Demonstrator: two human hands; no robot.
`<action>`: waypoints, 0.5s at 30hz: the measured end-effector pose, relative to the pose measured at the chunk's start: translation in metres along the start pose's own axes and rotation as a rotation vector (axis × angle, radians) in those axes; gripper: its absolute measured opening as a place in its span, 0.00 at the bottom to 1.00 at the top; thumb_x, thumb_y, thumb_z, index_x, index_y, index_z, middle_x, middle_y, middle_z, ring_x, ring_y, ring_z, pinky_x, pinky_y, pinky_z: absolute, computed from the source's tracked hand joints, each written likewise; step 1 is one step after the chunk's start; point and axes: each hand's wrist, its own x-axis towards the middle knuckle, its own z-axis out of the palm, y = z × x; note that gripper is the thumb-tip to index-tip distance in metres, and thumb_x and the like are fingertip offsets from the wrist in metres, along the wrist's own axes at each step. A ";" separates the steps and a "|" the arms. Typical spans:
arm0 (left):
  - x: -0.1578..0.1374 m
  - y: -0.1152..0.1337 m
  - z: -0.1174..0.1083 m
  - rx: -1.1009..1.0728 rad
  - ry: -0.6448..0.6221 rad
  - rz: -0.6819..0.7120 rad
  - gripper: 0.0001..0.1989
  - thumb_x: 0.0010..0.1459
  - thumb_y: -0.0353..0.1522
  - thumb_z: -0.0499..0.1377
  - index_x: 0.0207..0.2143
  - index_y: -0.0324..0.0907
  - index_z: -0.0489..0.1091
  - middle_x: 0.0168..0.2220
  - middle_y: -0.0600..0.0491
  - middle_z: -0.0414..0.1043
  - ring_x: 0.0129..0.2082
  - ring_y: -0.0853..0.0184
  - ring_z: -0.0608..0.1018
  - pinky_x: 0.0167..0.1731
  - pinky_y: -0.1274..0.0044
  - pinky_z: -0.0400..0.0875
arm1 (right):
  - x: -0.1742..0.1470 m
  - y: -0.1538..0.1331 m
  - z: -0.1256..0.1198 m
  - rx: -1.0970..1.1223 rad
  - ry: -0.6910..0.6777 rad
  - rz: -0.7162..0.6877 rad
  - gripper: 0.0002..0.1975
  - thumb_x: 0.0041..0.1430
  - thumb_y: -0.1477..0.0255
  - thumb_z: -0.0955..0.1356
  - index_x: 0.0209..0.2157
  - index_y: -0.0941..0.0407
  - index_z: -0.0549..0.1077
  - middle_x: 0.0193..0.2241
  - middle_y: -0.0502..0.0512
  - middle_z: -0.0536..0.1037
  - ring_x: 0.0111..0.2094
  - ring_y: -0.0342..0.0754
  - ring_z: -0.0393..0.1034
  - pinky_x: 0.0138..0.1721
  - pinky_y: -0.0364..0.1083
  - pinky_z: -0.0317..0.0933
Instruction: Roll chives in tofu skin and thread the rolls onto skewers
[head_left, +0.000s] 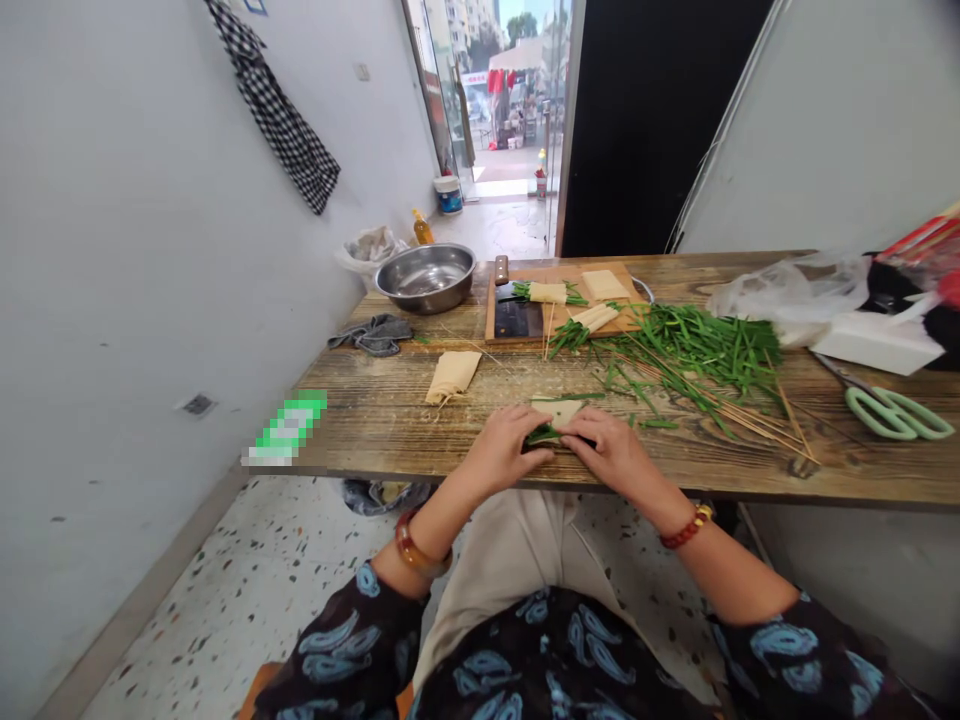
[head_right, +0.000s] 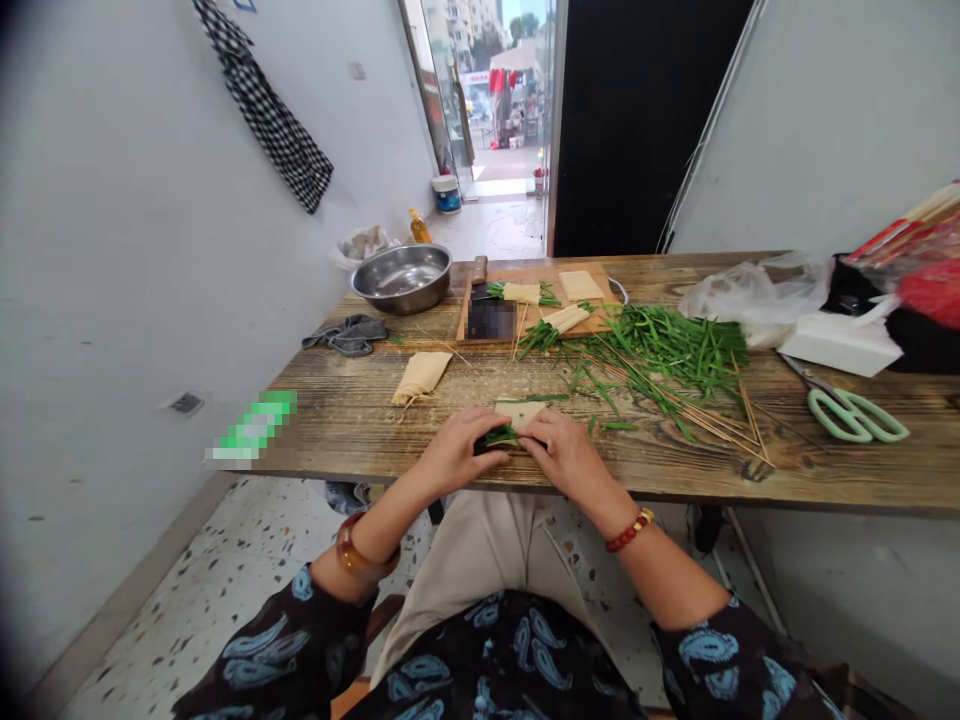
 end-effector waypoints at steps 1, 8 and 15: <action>-0.001 0.001 0.002 0.060 -0.010 0.022 0.15 0.54 0.34 0.63 0.44 0.41 0.72 0.42 0.47 0.74 0.44 0.59 0.73 0.45 0.68 0.65 | 0.000 0.000 0.000 0.000 -0.001 -0.004 0.09 0.61 0.75 0.65 0.36 0.55 0.77 0.32 0.55 0.75 0.35 0.47 0.69 0.38 0.47 0.64; -0.002 0.005 0.015 0.076 0.082 -0.055 0.06 0.58 0.30 0.58 0.30 0.41 0.74 0.33 0.51 0.73 0.37 0.65 0.73 0.39 0.73 0.64 | -0.004 -0.002 0.001 -0.081 -0.022 -0.016 0.08 0.61 0.75 0.65 0.38 0.55 0.76 0.33 0.56 0.75 0.36 0.48 0.68 0.39 0.48 0.63; 0.002 0.008 0.019 0.025 0.096 -0.221 0.05 0.54 0.28 0.60 0.25 0.41 0.73 0.29 0.53 0.72 0.35 0.66 0.72 0.38 0.74 0.63 | -0.003 -0.008 -0.001 -0.168 -0.061 -0.032 0.06 0.61 0.70 0.67 0.33 0.56 0.74 0.33 0.57 0.73 0.36 0.50 0.67 0.38 0.48 0.62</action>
